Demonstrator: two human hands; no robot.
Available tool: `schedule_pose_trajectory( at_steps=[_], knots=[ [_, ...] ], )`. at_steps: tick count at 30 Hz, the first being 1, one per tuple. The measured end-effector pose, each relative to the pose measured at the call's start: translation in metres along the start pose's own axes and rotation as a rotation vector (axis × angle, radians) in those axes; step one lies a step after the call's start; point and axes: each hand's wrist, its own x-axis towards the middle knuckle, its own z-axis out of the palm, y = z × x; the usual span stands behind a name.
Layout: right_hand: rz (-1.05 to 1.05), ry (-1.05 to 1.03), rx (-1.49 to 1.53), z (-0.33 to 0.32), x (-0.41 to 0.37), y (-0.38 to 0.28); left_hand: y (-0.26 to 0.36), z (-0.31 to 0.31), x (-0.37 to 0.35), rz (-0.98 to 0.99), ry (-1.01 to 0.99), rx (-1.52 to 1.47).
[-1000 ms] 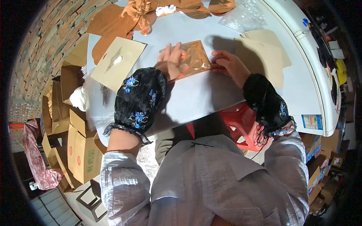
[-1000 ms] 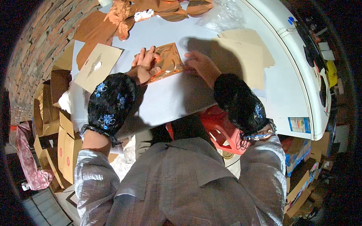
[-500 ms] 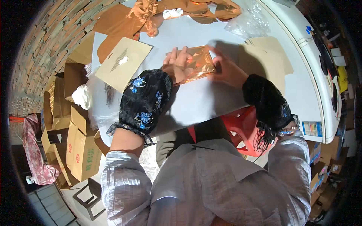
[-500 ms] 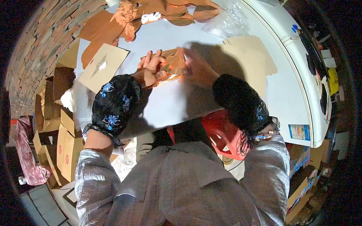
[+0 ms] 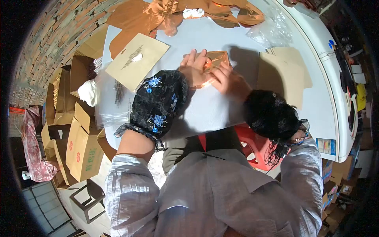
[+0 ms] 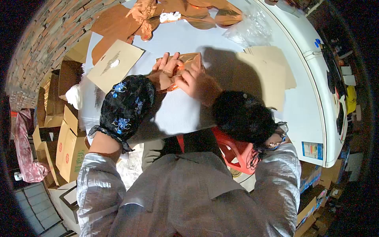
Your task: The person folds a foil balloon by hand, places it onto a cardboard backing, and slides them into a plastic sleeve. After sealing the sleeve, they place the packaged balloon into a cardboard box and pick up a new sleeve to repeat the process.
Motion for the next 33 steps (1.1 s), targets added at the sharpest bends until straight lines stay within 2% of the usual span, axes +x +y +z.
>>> schedule_pose_trajectory(
  at_steps=[2, 5, 8, 11, 13, 16, 20, 21, 23, 24, 25, 26, 27, 30, 31, 33],
  knots=[
    [-0.002, 0.025, -0.119, 0.005, -0.001, -0.008, -0.003, 0.003, 0.002, 0.01, 0.01, 0.0],
    [0.204, -0.088, -0.195, -0.001, 0.005, -0.033, 0.002, -0.004, -0.001, 0.007, -0.024, -0.016],
    [0.302, -0.192, -0.208, 0.017, 0.0, -0.043, 0.004, -0.011, -0.002, 0.024, -0.076, -0.025],
    [0.228, -0.077, -0.198, 0.023, -0.005, -0.037, 0.006, -0.018, -0.002, 0.01, -0.115, -0.055],
    [0.232, -0.127, -0.235, 0.015, -0.006, -0.04, 0.012, -0.021, -0.007, 0.015, -0.115, -0.007],
    [0.234, -0.127, -0.276, 0.011, -0.007, -0.04, -0.011, 0.014, 0.001, 0.04, 0.033, -0.147],
    [0.267, -0.12, -0.241, 0.032, -0.018, -0.035, -0.022, -0.007, 0.009, -0.017, -0.097, -0.646],
    [0.26, -0.103, -0.199, 0.026, -0.016, -0.028, -0.039, 0.003, 0.02, 0.086, -0.023, -0.815],
    [0.248, -0.074, -0.112, 0.006, -0.01, -0.018, -0.047, -0.007, 0.026, 0.225, -0.043, -1.288],
    [0.279, -0.098, -0.094, -0.01, -0.01, -0.014, -0.027, -0.026, 0.014, 0.08, 0.093, -1.443],
    [0.309, -0.235, -0.003, -0.013, -0.035, 0.007, 0.013, -0.063, -0.005, -0.133, 0.156, -1.636],
    [0.317, -0.361, 0.103, -0.008, -0.07, 0.041, 0.021, -0.066, -0.005, -0.09, 0.253, -1.62],
    [0.391, -0.344, 0.133, -0.012, -0.074, 0.047, 0.019, -0.073, -0.009, -0.06, 0.368, -1.59],
    [0.774, 0.016, 0.324, -0.04, -0.037, 0.032, -0.006, -0.053, -0.017, -0.067, 0.639, -0.978],
    [0.884, 0.131, 0.551, -0.048, -0.033, 0.032, 0.017, -0.066, -0.042, -0.162, 0.514, -0.984],
    [1.072, 0.41, 1.167, -0.051, -0.03, 0.032, 0.017, -0.057, -0.075, -0.036, 0.482, -0.66]
  ],
)
